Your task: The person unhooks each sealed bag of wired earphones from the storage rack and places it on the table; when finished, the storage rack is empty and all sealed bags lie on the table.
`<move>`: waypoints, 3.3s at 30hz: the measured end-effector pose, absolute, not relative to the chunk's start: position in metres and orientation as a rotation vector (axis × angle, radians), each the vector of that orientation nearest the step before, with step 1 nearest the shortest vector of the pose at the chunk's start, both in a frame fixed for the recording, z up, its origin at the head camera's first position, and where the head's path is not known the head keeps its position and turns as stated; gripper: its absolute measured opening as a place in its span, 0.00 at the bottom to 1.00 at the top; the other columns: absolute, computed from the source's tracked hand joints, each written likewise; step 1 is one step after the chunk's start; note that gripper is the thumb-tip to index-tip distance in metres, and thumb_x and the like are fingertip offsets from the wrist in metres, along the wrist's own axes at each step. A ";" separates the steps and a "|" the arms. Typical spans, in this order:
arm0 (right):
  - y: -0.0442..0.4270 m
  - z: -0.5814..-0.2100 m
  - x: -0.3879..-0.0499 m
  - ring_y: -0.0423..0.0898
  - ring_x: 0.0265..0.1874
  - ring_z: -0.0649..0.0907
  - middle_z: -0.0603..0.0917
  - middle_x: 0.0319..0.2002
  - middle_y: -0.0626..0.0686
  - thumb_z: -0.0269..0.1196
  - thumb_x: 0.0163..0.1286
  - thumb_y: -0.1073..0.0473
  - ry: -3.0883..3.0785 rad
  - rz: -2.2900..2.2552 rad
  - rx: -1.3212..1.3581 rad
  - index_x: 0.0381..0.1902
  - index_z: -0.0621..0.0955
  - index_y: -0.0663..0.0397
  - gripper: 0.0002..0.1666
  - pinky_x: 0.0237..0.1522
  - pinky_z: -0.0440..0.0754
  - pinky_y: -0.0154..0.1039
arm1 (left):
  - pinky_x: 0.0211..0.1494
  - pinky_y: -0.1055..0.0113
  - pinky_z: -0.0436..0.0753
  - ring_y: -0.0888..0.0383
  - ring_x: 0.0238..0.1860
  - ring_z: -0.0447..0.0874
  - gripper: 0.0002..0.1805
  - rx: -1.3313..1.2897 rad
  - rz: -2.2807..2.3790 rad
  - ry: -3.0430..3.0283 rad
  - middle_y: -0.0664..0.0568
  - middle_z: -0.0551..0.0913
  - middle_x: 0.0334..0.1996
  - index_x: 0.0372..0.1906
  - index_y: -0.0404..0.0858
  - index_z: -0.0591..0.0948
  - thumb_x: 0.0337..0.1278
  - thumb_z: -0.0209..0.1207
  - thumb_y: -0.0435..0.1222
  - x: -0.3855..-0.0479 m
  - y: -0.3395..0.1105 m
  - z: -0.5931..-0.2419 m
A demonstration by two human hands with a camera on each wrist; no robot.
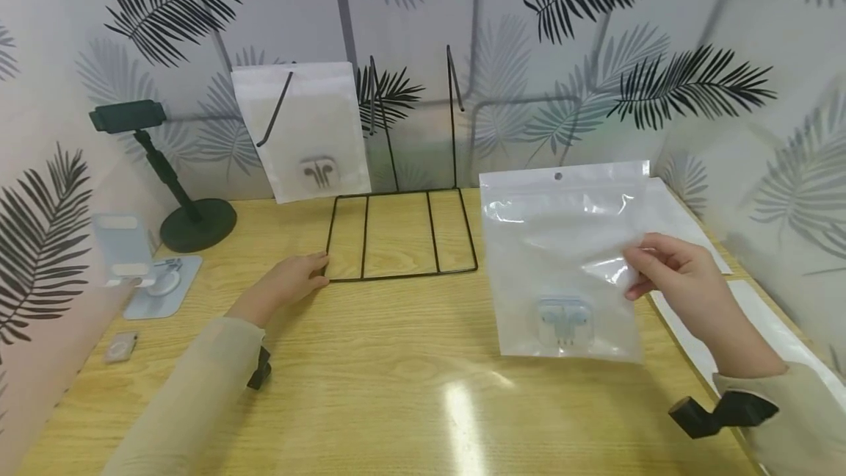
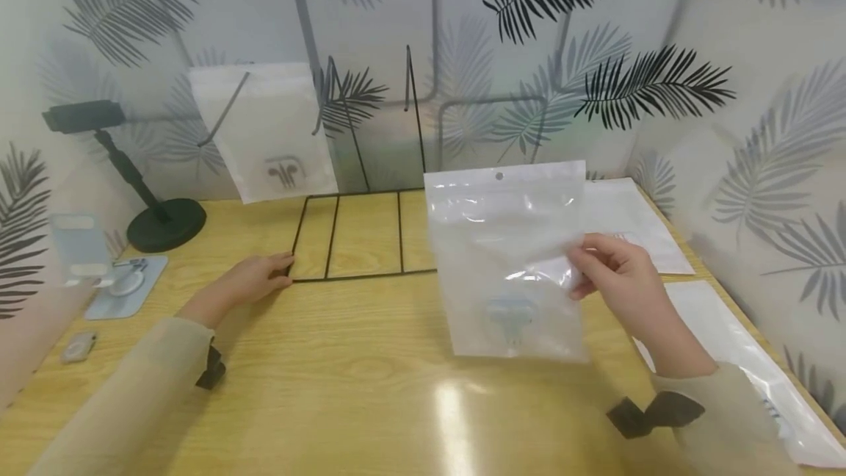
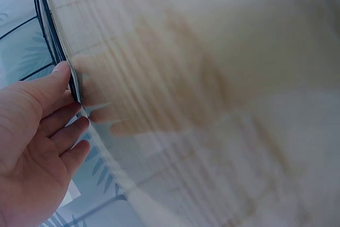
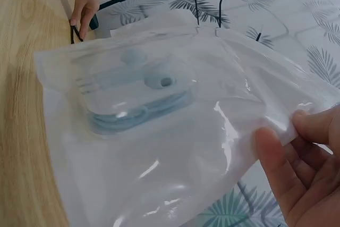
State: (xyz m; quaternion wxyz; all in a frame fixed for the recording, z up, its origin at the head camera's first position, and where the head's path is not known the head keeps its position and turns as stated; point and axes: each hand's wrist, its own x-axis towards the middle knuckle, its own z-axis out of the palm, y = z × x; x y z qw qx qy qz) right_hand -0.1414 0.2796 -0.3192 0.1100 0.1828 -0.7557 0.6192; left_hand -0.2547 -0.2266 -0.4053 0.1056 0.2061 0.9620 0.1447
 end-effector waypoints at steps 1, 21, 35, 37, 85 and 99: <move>0.285 -0.322 -0.140 0.42 0.17 0.80 0.81 0.24 0.49 0.53 0.66 0.74 -2.236 1.841 0.553 0.34 0.81 0.59 0.11 0.21 0.81 0.34 | 0.64 0.46 0.58 0.37 0.64 0.57 0.28 0.609 0.426 2.835 0.35 0.59 0.65 0.65 0.27 0.62 0.65 0.52 0.37 -0.255 -0.227 -0.405; 0.358 -0.375 -0.125 0.44 0.21 0.79 0.78 0.28 0.49 0.52 0.72 0.57 -3.001 1.711 -0.067 0.52 0.68 0.79 0.25 0.27 0.83 0.40 | 0.64 0.46 0.59 0.38 0.64 0.57 0.29 0.592 0.411 2.832 0.36 0.59 0.65 0.66 0.29 0.63 0.65 0.52 0.38 -0.255 -0.226 -0.403; 0.354 -0.388 -0.135 0.46 0.17 0.76 0.73 0.16 0.49 0.58 0.66 0.56 -3.340 1.227 -0.028 0.31 0.79 0.61 0.12 0.18 0.78 0.38 | 0.64 0.47 0.59 0.38 0.64 0.57 0.29 0.594 0.418 2.833 0.35 0.59 0.65 0.65 0.28 0.63 0.65 0.52 0.38 -0.253 -0.226 -0.403; 0.353 -0.389 -0.135 0.45 0.16 0.76 0.73 0.15 0.48 0.59 0.65 0.57 -3.355 1.202 -0.018 0.29 0.79 0.60 0.11 0.17 0.78 0.39 | 0.64 0.47 0.59 0.38 0.64 0.57 0.29 0.593 0.417 2.834 0.35 0.60 0.65 0.65 0.28 0.63 0.65 0.53 0.38 -0.253 -0.227 -0.402; 0.249 -0.324 -0.239 0.48 0.26 0.82 0.82 0.31 0.57 0.61 0.65 0.55 -3.230 1.110 0.541 0.49 0.74 0.69 0.23 0.28 0.83 0.41 | 0.64 0.46 0.59 0.38 0.64 0.57 0.29 0.573 0.411 2.834 0.36 0.59 0.66 0.66 0.29 0.62 0.65 0.52 0.39 -0.252 -0.226 -0.402; 0.182 -0.370 -0.285 0.56 0.33 0.80 0.81 0.38 0.59 0.61 0.65 0.62 -3.080 1.301 0.754 0.51 0.75 0.70 0.20 0.29 0.83 0.42 | 0.64 0.47 0.59 0.38 0.64 0.57 0.29 0.586 0.429 2.844 0.36 0.59 0.65 0.66 0.28 0.62 0.65 0.52 0.38 -0.254 -0.226 -0.403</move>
